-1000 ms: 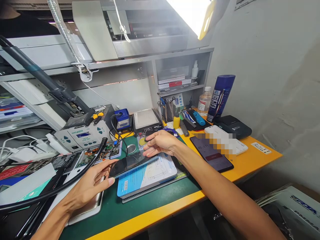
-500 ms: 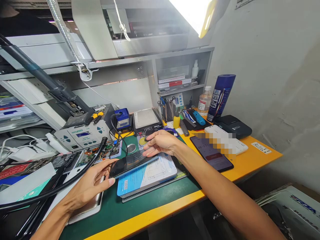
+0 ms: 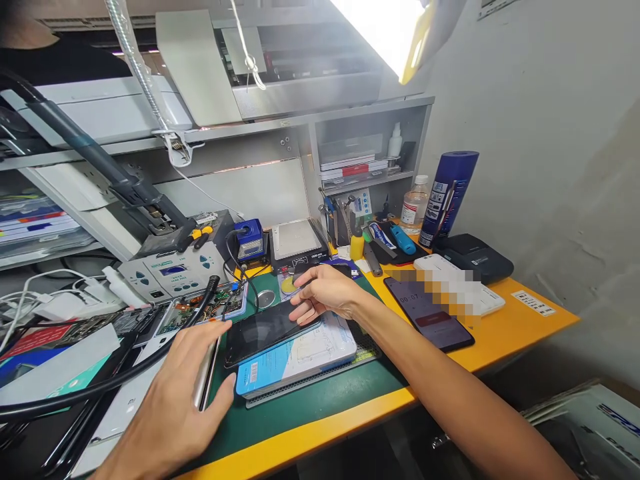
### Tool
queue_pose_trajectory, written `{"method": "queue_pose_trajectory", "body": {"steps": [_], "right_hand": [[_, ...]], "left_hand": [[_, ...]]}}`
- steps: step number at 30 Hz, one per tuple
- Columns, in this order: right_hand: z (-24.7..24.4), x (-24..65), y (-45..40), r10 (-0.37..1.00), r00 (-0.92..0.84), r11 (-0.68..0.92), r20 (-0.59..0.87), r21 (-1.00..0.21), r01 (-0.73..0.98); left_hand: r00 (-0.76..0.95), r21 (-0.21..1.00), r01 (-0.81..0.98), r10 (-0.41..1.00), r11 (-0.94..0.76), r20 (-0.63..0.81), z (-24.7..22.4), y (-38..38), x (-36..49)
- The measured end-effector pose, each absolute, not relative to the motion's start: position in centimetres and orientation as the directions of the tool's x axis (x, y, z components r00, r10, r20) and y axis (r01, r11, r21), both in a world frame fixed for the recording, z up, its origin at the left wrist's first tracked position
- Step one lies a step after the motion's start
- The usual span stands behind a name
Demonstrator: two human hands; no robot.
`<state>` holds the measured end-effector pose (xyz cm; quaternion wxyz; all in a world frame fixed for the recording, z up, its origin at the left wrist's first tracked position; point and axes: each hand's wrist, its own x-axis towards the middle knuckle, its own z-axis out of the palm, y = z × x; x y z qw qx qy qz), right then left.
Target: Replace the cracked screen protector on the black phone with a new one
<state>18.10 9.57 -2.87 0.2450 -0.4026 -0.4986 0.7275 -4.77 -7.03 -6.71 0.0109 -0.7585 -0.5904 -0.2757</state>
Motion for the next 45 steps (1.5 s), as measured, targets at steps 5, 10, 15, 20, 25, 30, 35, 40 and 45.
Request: {"method": "queue_pose_trajectory", "body": {"steps": [5, 10, 15, 20, 25, 30, 35, 40, 45], "right_hand": [[-2.7, 18.1, 9.3, 0.763, -0.55, -0.376, -0.339, -0.925, 0.048], [-2.8, 18.1, 9.3, 0.765, -0.549, -0.372, -0.336, -0.927, 0.05], [-2.8, 18.0, 9.4, 0.766, -0.549, -0.372, -0.335, -0.927, 0.047], [-2.7, 17.9, 9.3, 0.773, -0.534, -0.372, -0.342, -0.927, 0.055], [-2.8, 17.9, 9.4, 0.774, -0.53, -0.374, -0.347, -0.926, 0.06], [-2.7, 17.9, 9.3, 0.777, -0.522, -0.376, -0.352, -0.924, 0.063], [-2.6, 17.9, 9.2, 0.775, -0.522, -0.372, -0.356, -0.925, 0.077], [-2.3, 17.6, 9.2, 0.779, -0.508, -0.373, -0.368, -0.923, 0.097], [-2.2, 17.6, 9.1, 0.775, -0.506, -0.377, -0.38, -0.919, 0.113]], "left_hand": [[0.403, 0.149, 0.841, 0.786, -0.52, 0.47, -9.9, -9.6, 3.3], [0.469, 0.1, 0.832, 0.788, -0.546, 0.399, -10.7, -8.3, 6.9], [0.404, 0.173, 0.861, 0.849, -0.479, 0.342, -9.8, -7.8, 7.4], [0.423, 0.199, 0.849, 0.856, -0.489, 0.296, -9.7, -7.8, 7.6], [0.419, 0.194, 0.847, 0.847, -0.494, 0.329, -10.0, -7.4, 7.7], [0.431, 0.102, 0.86, 0.818, -0.5, 0.381, -10.3, -7.0, 8.0], [0.356, 0.02, 0.907, 0.789, -0.421, 0.5, -9.5, -6.8, 8.7], [0.358, -0.015, 0.913, 0.783, -0.408, 0.509, -8.4, -6.3, 8.8], [0.328, 0.025, 0.919, 0.799, -0.393, 0.504, -8.4, -6.1, 9.0]]}}
